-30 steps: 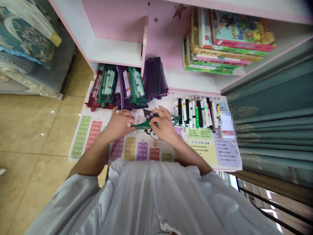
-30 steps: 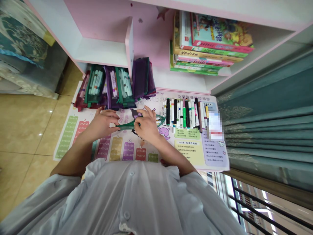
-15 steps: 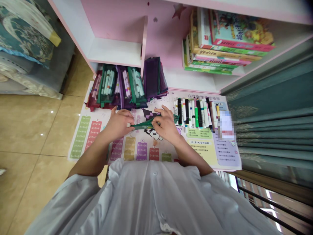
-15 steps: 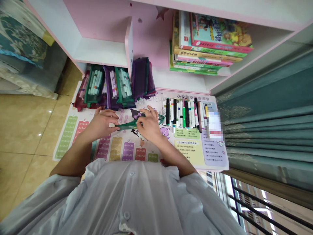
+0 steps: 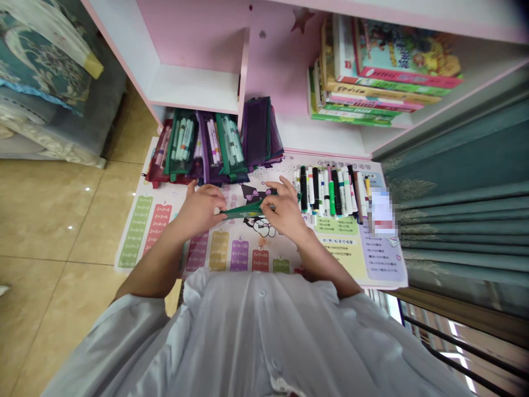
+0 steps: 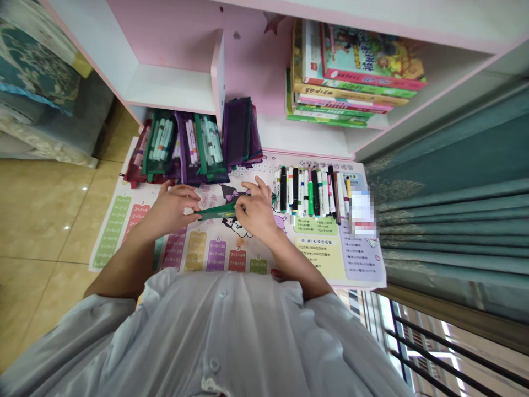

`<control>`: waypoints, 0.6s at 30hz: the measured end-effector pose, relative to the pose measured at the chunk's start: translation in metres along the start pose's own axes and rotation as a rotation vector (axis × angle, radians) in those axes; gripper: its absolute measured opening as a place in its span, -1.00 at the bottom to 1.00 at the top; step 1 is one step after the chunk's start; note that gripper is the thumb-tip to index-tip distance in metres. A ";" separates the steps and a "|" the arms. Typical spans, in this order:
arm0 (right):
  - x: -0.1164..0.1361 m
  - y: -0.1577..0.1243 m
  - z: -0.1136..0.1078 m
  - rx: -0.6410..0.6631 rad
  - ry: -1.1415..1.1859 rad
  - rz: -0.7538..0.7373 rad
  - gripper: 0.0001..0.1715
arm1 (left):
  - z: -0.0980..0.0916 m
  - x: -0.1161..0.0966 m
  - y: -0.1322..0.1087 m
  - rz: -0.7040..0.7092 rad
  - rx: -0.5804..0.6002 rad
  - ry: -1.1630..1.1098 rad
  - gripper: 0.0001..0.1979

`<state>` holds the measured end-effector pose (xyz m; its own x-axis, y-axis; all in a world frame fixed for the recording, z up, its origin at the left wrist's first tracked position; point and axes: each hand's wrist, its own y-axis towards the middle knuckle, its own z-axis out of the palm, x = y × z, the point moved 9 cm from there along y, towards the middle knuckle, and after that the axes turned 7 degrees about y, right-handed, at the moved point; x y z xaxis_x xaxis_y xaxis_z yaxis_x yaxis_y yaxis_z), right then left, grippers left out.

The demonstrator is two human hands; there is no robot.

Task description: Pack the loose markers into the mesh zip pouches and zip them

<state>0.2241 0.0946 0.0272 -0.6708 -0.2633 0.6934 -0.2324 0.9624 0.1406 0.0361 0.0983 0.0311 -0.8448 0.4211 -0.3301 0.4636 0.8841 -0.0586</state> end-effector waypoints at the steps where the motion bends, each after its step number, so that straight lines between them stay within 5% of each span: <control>1: -0.001 0.000 -0.001 -0.005 -0.003 0.005 -0.77 | 0.000 0.000 0.000 -0.002 -0.001 0.000 -0.94; 18: -0.012 0.000 -0.010 -0.014 -0.051 0.038 -0.76 | 0.000 0.002 0.000 -0.014 0.003 -0.007 -0.90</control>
<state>0.2393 0.0979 0.0265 -0.7143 -0.2290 0.6613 -0.1960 0.9726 0.1251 0.0345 0.0991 0.0306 -0.8494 0.4073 -0.3358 0.4526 0.8892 -0.0665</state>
